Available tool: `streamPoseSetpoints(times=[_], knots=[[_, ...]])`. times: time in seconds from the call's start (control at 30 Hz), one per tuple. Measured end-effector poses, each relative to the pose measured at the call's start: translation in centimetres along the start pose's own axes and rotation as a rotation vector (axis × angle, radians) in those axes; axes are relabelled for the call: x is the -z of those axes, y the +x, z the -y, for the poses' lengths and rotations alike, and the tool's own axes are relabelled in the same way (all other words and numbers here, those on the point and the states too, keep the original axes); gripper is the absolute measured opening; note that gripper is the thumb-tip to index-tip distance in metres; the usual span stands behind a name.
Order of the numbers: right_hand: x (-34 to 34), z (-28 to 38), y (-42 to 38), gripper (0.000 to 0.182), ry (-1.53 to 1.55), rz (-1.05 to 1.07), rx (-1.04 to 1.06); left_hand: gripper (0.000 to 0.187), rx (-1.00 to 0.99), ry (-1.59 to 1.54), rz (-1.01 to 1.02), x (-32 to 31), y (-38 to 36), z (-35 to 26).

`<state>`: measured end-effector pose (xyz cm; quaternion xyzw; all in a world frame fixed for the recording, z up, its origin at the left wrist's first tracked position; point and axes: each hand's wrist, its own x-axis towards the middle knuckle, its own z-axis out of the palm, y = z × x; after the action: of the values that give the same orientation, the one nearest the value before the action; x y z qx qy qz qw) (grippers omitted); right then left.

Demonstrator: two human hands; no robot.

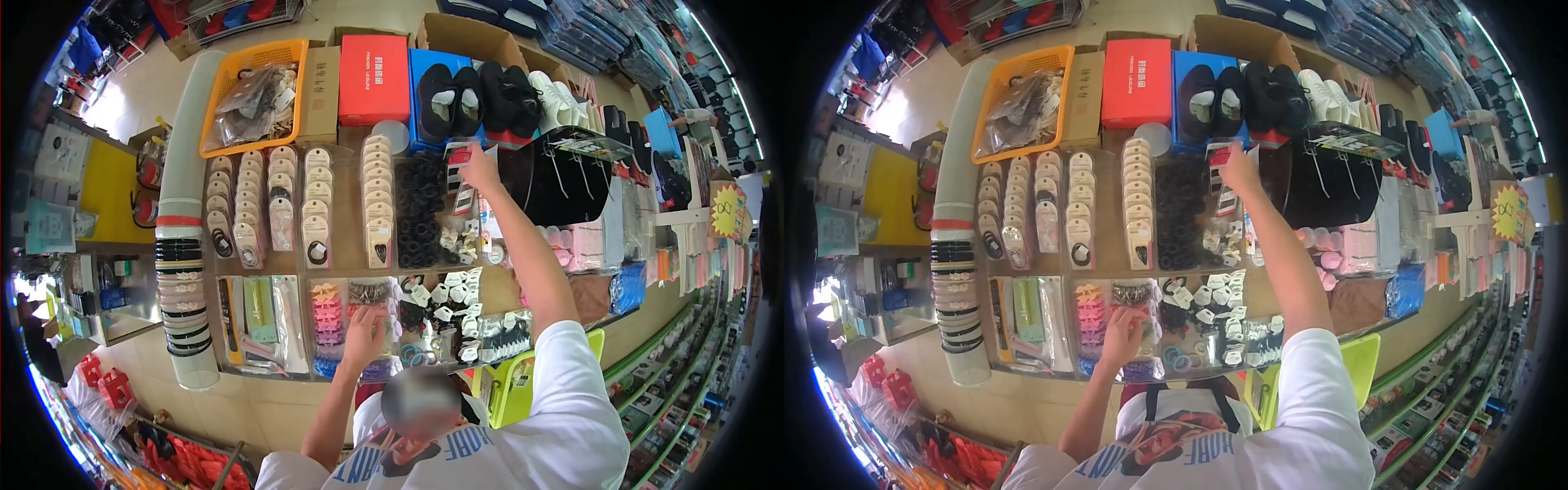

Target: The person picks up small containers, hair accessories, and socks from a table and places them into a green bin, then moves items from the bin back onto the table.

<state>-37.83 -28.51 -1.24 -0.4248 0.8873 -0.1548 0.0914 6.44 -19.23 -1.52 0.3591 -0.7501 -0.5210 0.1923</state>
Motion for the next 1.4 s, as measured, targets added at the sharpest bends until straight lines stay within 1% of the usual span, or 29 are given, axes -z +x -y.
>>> streamPoseSetpoints(times=[0.13,0.2,0.23,0.3,0.33,0.4,0.53,0.6,0.63,0.7,0.73,0.8,0.87,0.9,0.97,1.03,1.07,1.13,1.17,1.2,1.27,1.3,1.4], knots=[[0.2,0.4,0.0,0.033,0.023,-0.038,-0.038,0.014,0.021,0.005,0.009,0.6,-0.4,0.6],[1.0,0.2,0.8,0.022,-0.075,0.243,-0.045,0.014,0.024,0.000,0.002,0.8,-0.6,0.6],[1.1,0.0,1.1,0.022,-0.076,0.242,-0.044,0.013,0.025,-0.002,0.000,1.0,-0.6,0.5],[1.3,-0.3,1.5,0.017,-0.155,0.342,-0.009,0.014,0.017,0.005,-0.010,1.0,-0.7,0.7],[1.5,-0.6,1.5,0.017,-0.155,0.343,-0.007,0.014,0.009,0.013,-0.018,1.0,-0.8,0.7],[1.8,-0.9,1.4,0.017,-0.233,0.373,0.244,0.015,0.016,0.003,-0.021,0.9,-0.9,0.8],[2.6,0.3,1.1,0.015,-0.215,0.348,0.218,0.016,0.015,-0.002,-0.021,0.7,-1.0,0.8],[3.2,1.3,0.6,0.015,-0.243,0.274,0.211,0.016,0.022,-0.004,-0.021,0.7,-1.1,0.9],[3.5,1.6,0.0,0.015,-0.241,0.276,0.209,0.016,0.027,-0.012,-0.023,0.6,-1.1,0.9],[3.9,1.9,-1.1,0.013,-0.392,0.094,0.342,0.015,0.027,0.002,-0.014,0.6,-1.2,1.0],[4.1,1.9,-1.6,0.013,-0.392,0.095,0.338,0.015,0.026,0.014,-0.005,0.7,-1.2,1.0],[4.9,1.8,-2.2,0.013,-0.419,0.071,0.457,0.014,0.027,0.005,-0.002,0.5,-1.1,0.8],[6.0,1.7,-3.0,0.012,-0.397,0.060,0.486,0.014,0.026,-0.003,0.004,0.3,-0.9,0.7],[6.6,1.6,-3.4,0.011,-0.373,0.048,0.515,0.014,-0.009,0.026,0.029,0.2,-0.6,0.7],[7.5,1.4,-3.9,0.009,-0.364,0.047,0.484,0.014,-0.057,0.054,0.070,-0.4,0.1,0.4],[8.0,1.2,-4.4,0.007,-0.344,0.018,0.462,0.015,-0.011,0.005,0.126,-1.1,0.9,-0.6],[7.9,1.1,-4.5,0.007,-0.345,0.011,0.448,0.015,-0.019,0.008,0.138,-1.5,1.3,-1.1],[6.8,0.3,-3.9,0.007,-0.351,0.011,0.503,0.016,-0.028,0.018,0.157,-2.1,2.0,-2.2],[6.1,0.0,-3.5,0.009,-0.377,0.051,0.502,0.016,-0.031,0.027,0.165,-2.4,2.2,-2.5],[5.9,0.0,-3.4,0.009,-0.366,0.047,0.492,0.016,-0.054,0.006,0.153,-2.6,2.4,-2.8],[5.5,0.3,-3.2,0.012,-0.407,0.066,0.596,0.015,-0.074,-0.006,0.147,-2.7,2.3,-3.0],[4.8,0.2,-2.9,0.014,-0.441,0.105,0.561,0.015,-0.079,0.003,0.145,-2.7,2.1,-2.9],[3.6,0.0,-2.5,0.014,-0.486,0.158,0.551,0.013,-0.079,0.027,0.138,-2.4,2.0,-3.4]])
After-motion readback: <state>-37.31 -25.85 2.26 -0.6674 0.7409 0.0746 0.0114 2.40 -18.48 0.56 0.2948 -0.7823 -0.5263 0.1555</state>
